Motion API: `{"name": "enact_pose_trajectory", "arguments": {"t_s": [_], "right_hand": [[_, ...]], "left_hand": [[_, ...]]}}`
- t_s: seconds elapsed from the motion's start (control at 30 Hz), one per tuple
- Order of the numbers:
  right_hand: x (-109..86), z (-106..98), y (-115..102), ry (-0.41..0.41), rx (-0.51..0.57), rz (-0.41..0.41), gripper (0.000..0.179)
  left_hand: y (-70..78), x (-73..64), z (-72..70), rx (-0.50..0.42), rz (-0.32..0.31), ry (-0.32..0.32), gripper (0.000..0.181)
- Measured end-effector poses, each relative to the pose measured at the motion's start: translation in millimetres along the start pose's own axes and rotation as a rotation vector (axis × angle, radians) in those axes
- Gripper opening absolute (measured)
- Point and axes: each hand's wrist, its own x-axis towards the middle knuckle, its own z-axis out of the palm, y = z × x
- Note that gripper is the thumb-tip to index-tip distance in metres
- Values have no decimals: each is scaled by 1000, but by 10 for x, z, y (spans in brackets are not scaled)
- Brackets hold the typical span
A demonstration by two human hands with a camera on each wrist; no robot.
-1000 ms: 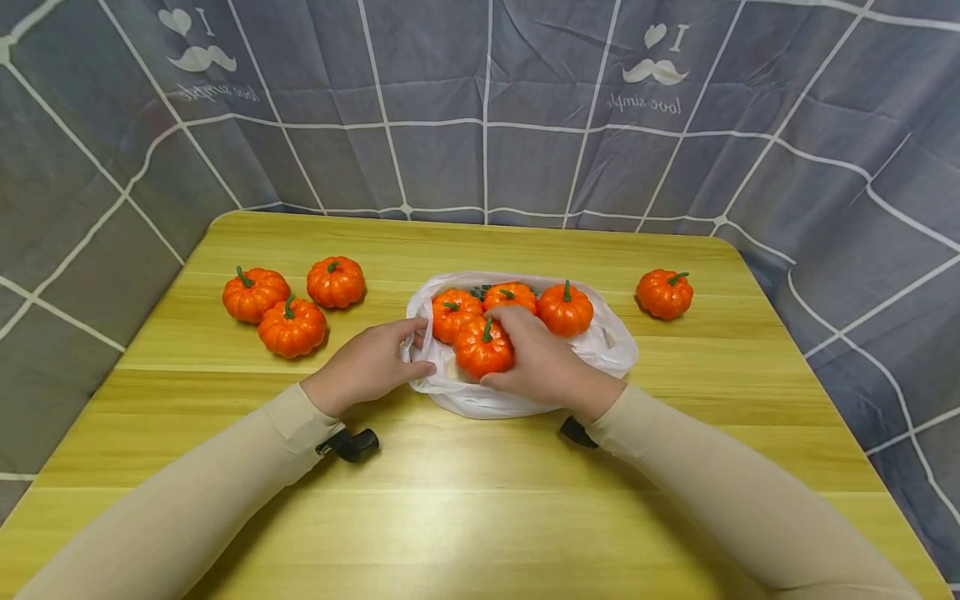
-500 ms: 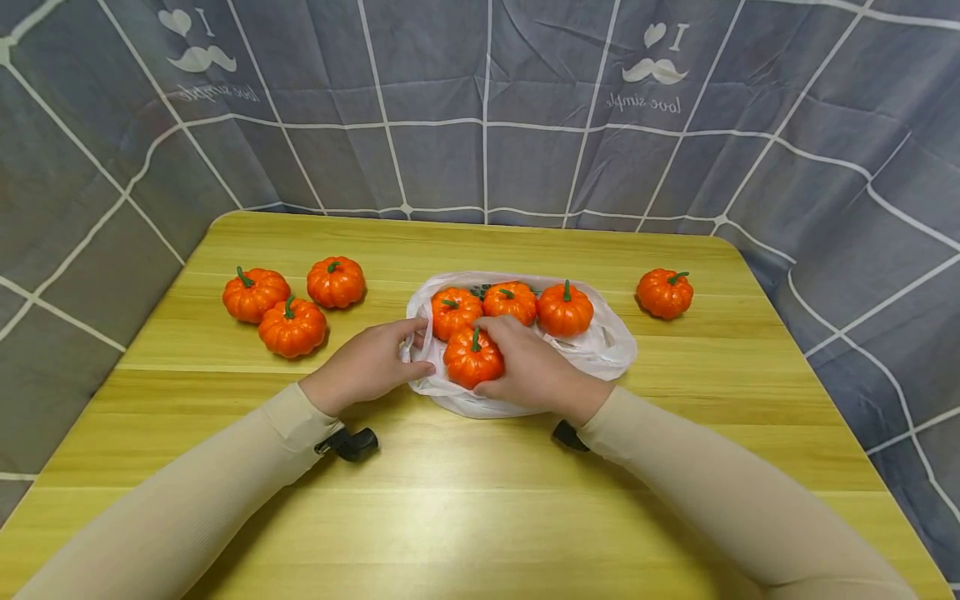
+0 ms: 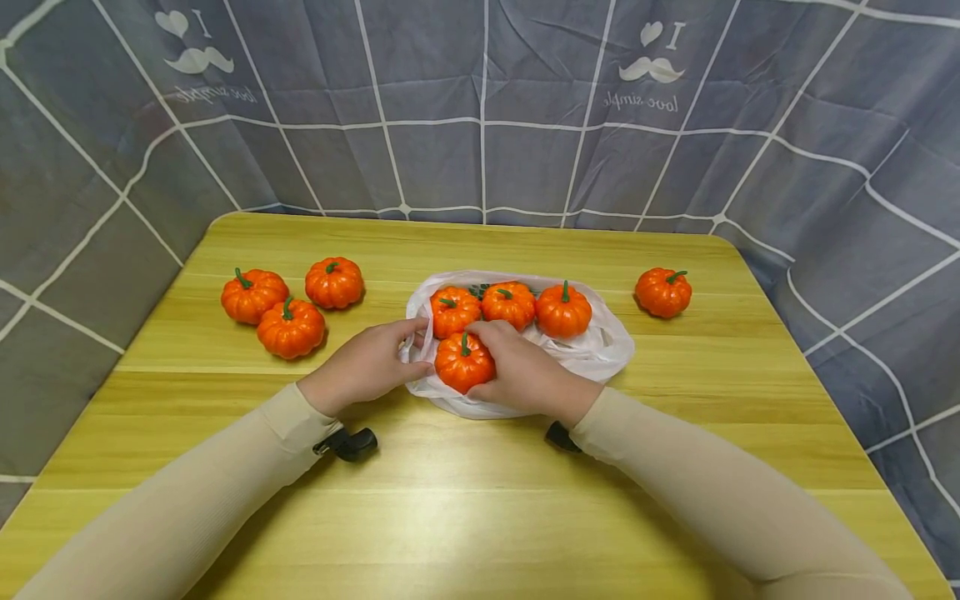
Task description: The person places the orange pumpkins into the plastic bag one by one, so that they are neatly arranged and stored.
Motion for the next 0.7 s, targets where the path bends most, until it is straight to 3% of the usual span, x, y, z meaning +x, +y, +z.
{"name": "enact_pose_trajectory", "arguments": {"t_s": [0.4,0.7], "right_hand": [[-5,-2,18,11,0,-5,90],[-202,-316,171,158,40,17,79]], "left_hand": [[4,4,-2,8,9,0,75],[-17,10,1,-5,-6,-10,78]]}}
